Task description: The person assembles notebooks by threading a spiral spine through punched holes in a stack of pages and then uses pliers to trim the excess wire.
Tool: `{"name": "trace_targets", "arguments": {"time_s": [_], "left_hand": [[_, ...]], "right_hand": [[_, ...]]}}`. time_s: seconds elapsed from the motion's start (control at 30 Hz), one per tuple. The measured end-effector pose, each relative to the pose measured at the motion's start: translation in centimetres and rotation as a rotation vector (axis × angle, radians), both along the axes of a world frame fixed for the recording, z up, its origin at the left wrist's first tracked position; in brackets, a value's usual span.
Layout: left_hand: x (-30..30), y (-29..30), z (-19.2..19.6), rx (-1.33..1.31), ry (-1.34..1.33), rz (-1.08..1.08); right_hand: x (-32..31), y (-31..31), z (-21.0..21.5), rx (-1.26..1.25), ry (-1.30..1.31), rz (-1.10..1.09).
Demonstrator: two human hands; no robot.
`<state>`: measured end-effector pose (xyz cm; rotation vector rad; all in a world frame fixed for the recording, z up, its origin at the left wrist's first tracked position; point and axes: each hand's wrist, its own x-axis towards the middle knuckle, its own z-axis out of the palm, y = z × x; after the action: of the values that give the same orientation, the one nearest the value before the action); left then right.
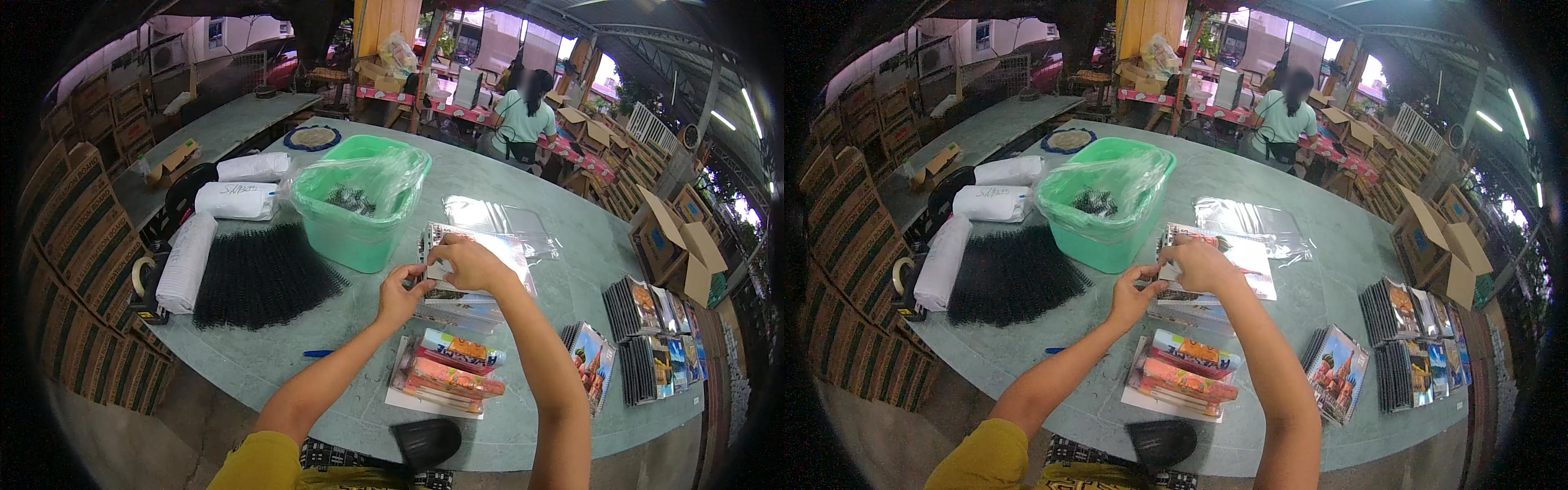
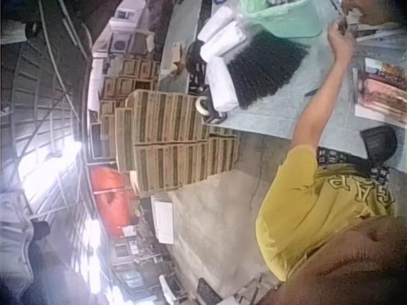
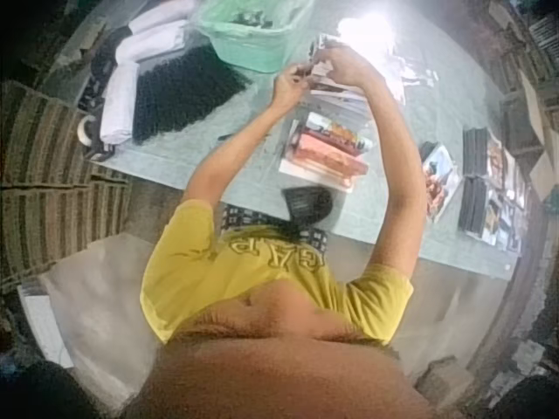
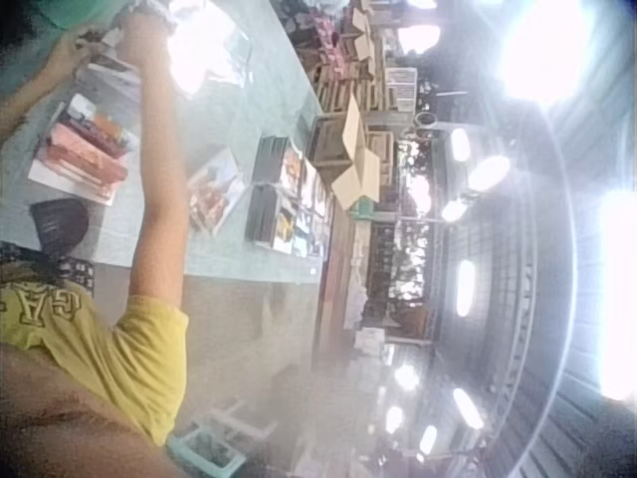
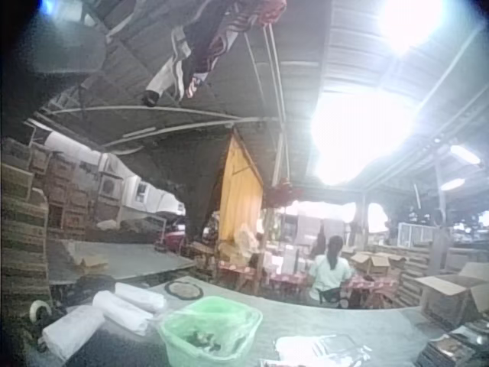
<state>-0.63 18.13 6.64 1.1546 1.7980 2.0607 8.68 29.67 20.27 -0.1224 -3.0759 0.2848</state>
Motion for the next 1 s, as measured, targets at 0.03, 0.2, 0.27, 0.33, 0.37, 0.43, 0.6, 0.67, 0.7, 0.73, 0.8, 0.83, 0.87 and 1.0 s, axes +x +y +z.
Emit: {"name": "trace_targets", "arguments": {"time_s": [0.03, 0.2, 0.27, 0.33, 0.37, 0.43, 0.6, 0.67, 0.7, 0.73, 0.8, 0.83, 0.87, 1.0], "left_hand": [[0.0, 0.0, 0.0, -0.021, -0.003, 0.002], [0.1, 0.4, 0.3, 0.058, -0.304, -0.092], [-0.2, 0.9, 0.6, -0.001, -0.428, -0.115], [-0.4, 1.3, 0.9, -0.114, -0.361, -0.036], [-0.6, 1.4, 1.0, -0.162, -0.296, -0.026], [-0.8, 1.5, 1.2, -0.257, -0.164, -0.013], [1.7, -1.5, 4.5, 0.001, -0.169, 0.108], [3.9, -3.1, 6.7, 0.086, -0.484, -0.118], [4.5, -3.7, 7.8, 0.101, -0.658, -0.241], [4.5, -4.2, 8.4, 0.123, -0.832, -0.352], [4.0, -5.0, 8.6, 0.322, -0.786, -0.664], [3.6, -6.0, 8.9, 0.301, -0.708, -0.690], [3.2, -6.7, 9.1, 0.281, -0.629, -0.718], [3.0, -7.7, 6.1, -0.075, -0.293, -0.672]], "right_hand": [[0.0, -0.1, 0.0, -0.008, 0.006, 0.003], [0.1, -0.7, 0.3, -0.010, -0.001, -0.004], [0.1, -1.0, 0.2, 0.029, 0.022, -0.021], [0.0, -1.1, -0.6, 0.098, 0.073, -0.048], [0.0, -1.1, -0.8, 0.094, 0.105, -0.051], [0.3, -1.1, -1.3, 0.086, 0.168, -0.063], [4.3, -0.6, 3.1, -0.450, 0.660, -0.265], [8.3, -1.6, 5.8, -0.675, 0.999, -0.303], [9.7, -3.2, 6.5, -0.893, 1.149, -0.216], [10.6, -4.8, 6.3, -1.115, 1.289, -0.111], [13.0, -6.5, 4.3, -1.277, 1.274, -0.096], [14.3, -7.5, 3.0, -1.355, 1.271, -0.083], [17.0, -6.4, 0.8, -1.140, 1.087, -0.191], [22.4, -5.8, -8.4, -0.877, 0.756, -0.451]]}}
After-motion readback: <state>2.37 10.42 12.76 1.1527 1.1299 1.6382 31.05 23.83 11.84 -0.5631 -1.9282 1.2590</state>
